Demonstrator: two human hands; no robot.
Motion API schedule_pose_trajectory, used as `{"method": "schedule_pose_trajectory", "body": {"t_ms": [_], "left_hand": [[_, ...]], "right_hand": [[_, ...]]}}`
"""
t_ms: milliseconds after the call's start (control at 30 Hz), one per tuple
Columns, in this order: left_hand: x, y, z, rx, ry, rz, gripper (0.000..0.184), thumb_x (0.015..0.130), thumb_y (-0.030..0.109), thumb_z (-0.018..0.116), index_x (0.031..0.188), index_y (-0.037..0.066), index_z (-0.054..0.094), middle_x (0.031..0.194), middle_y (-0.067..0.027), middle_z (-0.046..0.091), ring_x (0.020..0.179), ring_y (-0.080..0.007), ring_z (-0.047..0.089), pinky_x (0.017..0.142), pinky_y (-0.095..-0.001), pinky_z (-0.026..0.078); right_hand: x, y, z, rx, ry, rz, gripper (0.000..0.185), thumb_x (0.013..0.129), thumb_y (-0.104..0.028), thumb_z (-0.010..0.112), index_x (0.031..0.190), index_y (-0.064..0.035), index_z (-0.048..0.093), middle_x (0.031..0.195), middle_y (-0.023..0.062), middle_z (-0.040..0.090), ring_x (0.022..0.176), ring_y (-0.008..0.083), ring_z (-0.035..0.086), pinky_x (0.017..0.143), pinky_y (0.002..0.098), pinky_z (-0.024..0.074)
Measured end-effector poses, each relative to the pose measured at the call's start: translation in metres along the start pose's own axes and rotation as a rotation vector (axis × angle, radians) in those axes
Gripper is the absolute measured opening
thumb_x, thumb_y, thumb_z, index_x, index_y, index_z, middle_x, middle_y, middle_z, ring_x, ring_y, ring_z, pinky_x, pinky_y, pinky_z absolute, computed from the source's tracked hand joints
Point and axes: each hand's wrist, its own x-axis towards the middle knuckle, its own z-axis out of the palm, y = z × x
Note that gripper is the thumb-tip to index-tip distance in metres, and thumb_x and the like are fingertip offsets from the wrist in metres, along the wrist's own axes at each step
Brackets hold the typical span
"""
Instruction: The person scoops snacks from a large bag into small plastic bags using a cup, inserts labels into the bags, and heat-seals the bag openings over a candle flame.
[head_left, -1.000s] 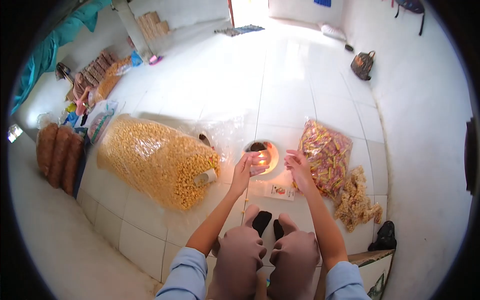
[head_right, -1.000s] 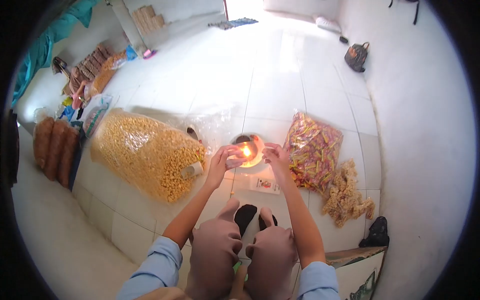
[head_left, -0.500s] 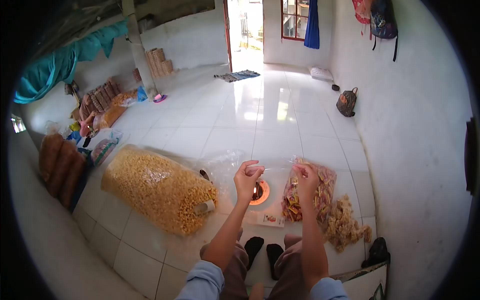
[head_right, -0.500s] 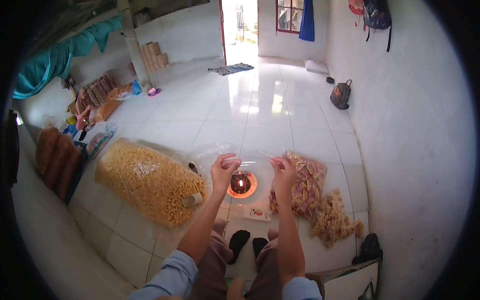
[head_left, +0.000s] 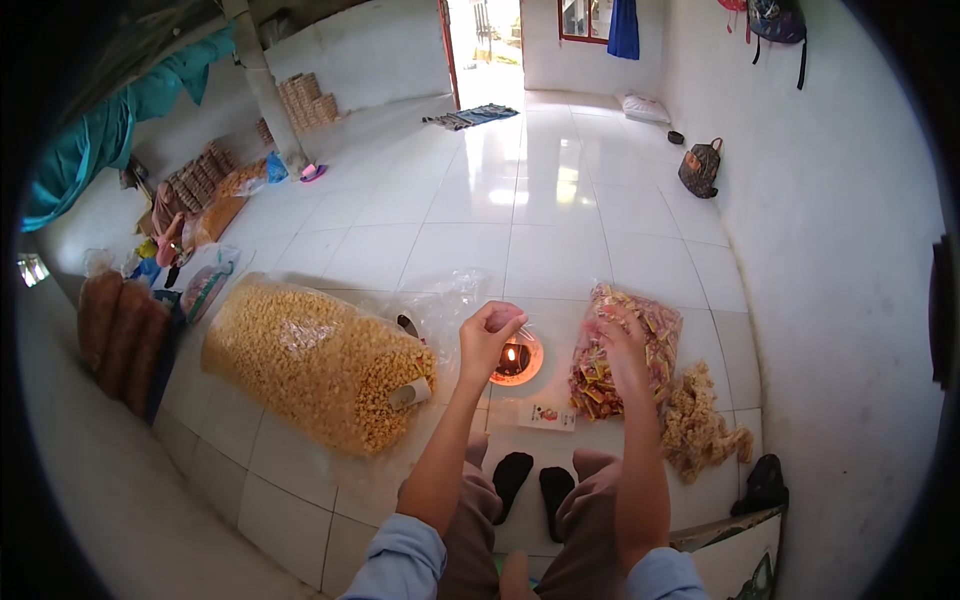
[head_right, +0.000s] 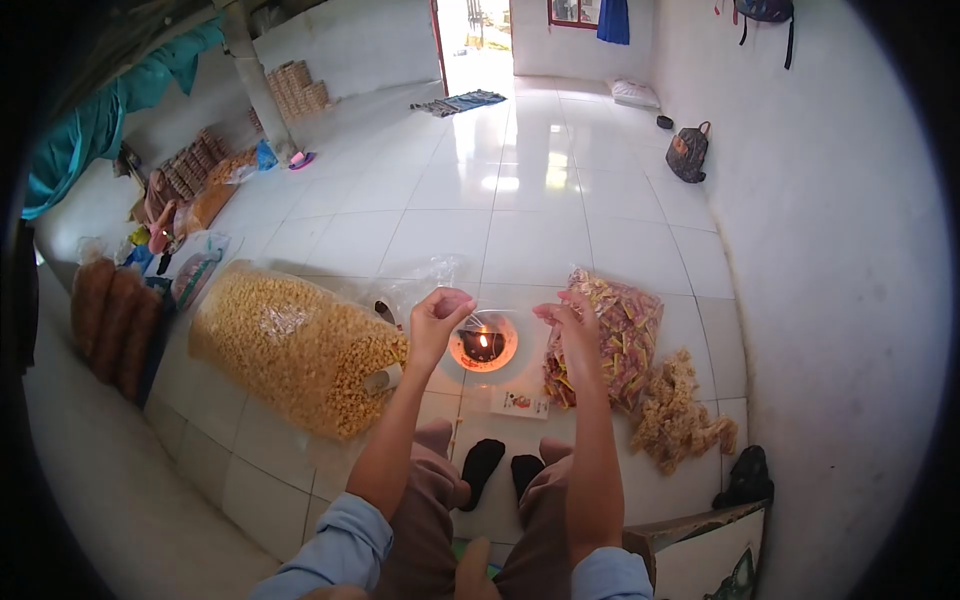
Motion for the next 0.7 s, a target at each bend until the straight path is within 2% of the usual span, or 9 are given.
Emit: {"method": "schedule_pose_trajectory", "body": {"t_ms": [67, 167, 267, 333, 433, 533, 633, 700], "left_hand": [[-0.001, 0.003, -0.001, 0.0, -0.015, -0.006, 0.01, 0.075, 0.004, 0.065, 0.082, 0.0, 0.059, 0.071, -0.0058, 0.063, 0.064, -0.0083, 0.059, 0.058, -0.0198, 0.047], [-0.002, 0.003, -0.001, -0.016, -0.027, -0.01, 0.01, 0.076, 0.003, 0.064, 0.083, 0.0, 0.059, 0.071, -0.0054, 0.062, 0.063, -0.0083, 0.059, 0.057, -0.0197, 0.047], [-0.002, -0.001, -0.001, -0.034, -0.019, -0.003, 0.009, 0.076, 0.003, 0.064, 0.083, 0.0, 0.059, 0.071, -0.005, 0.062, 0.063, -0.0084, 0.059, 0.057, -0.0197, 0.047], [-0.001, -0.004, -0.001, -0.035, -0.011, 0.004, 0.009, 0.076, 0.004, 0.064, 0.083, 0.0, 0.059, 0.07, -0.0048, 0.062, 0.063, -0.0084, 0.059, 0.057, -0.0197, 0.047], [-0.001, -0.006, -0.003, -0.042, -0.083, -0.04, 0.01, 0.076, 0.004, 0.064, 0.084, -0.001, 0.059, 0.072, -0.0052, 0.062, 0.064, -0.0086, 0.059, 0.057, -0.0195, 0.047], [0.001, -0.007, -0.005, -0.067, -0.121, -0.07, 0.011, 0.076, 0.004, 0.064, 0.085, -0.001, 0.06, 0.074, -0.0056, 0.063, 0.065, -0.0084, 0.059, 0.058, -0.0195, 0.048], [0.002, -0.009, -0.008, -0.044, -0.142, -0.016, 0.011, 0.076, 0.004, 0.064, 0.085, -0.001, 0.06, 0.076, -0.0059, 0.064, 0.066, -0.0084, 0.06, 0.058, -0.0191, 0.048], [0.002, -0.011, -0.012, -0.036, -0.116, -0.086, 0.011, 0.076, 0.006, 0.065, 0.084, 0.0, 0.061, 0.073, -0.0032, 0.062, 0.066, -0.0073, 0.057, 0.061, -0.0203, 0.046]], "right_hand": [[-0.004, -0.007, 0.0, 0.099, 0.015, 0.007, 0.017, 0.081, -0.002, 0.051, 0.095, -0.0001, 0.042, 0.088, 0.0172, 0.06, 0.085, 0.0201, 0.058, 0.072, 0.0299, 0.0482], [-0.008, -0.011, -0.004, 0.082, -0.108, 0.067, 0.026, 0.082, 0.001, 0.049, 0.104, -0.0002, 0.035, 0.092, 0.02, 0.058, 0.086, 0.0227, 0.058, 0.077, 0.0319, 0.0498], [-0.01, -0.009, -0.004, 0.054, -0.07, 0.064, 0.016, 0.082, 0.001, 0.051, 0.095, 0.0021, 0.041, 0.09, 0.0198, 0.059, 0.084, 0.0232, 0.06, 0.077, 0.031, 0.051], [-0.007, -0.007, -0.008, -0.06, -0.137, 0.126, 0.013, 0.084, -0.005, 0.053, 0.09, 0.0053, 0.048, 0.09, 0.0197, 0.059, 0.083, 0.0239, 0.061, 0.077, 0.0303, 0.0514], [-0.009, -0.013, -0.01, -0.069, -0.155, 0.213, 0.02, 0.083, -0.008, 0.055, 0.096, 0.0082, 0.054, 0.095, 0.0186, 0.06, 0.083, 0.0235, 0.062, 0.075, 0.03, 0.0506], [-0.009, -0.014, -0.013, -0.122, -0.215, 0.17, 0.029, 0.084, -0.009, 0.055, 0.105, 0.011, 0.052, 0.097, 0.0174, 0.06, 0.083, 0.0226, 0.062, 0.074, 0.0291, 0.051], [-0.005, -0.007, -0.021, -0.156, -0.254, 0.142, 0.03, 0.083, -0.009, 0.056, 0.106, 0.0113, 0.052, 0.097, 0.0166, 0.06, 0.081, 0.0218, 0.062, 0.071, 0.028, 0.0519], [-0.003, -0.004, -0.025, -0.19, -0.224, 0.124, 0.028, 0.083, -0.01, 0.057, 0.102, 0.0095, 0.055, 0.097, 0.0162, 0.061, 0.08, 0.0209, 0.063, 0.07, 0.0265, 0.0517]]}}
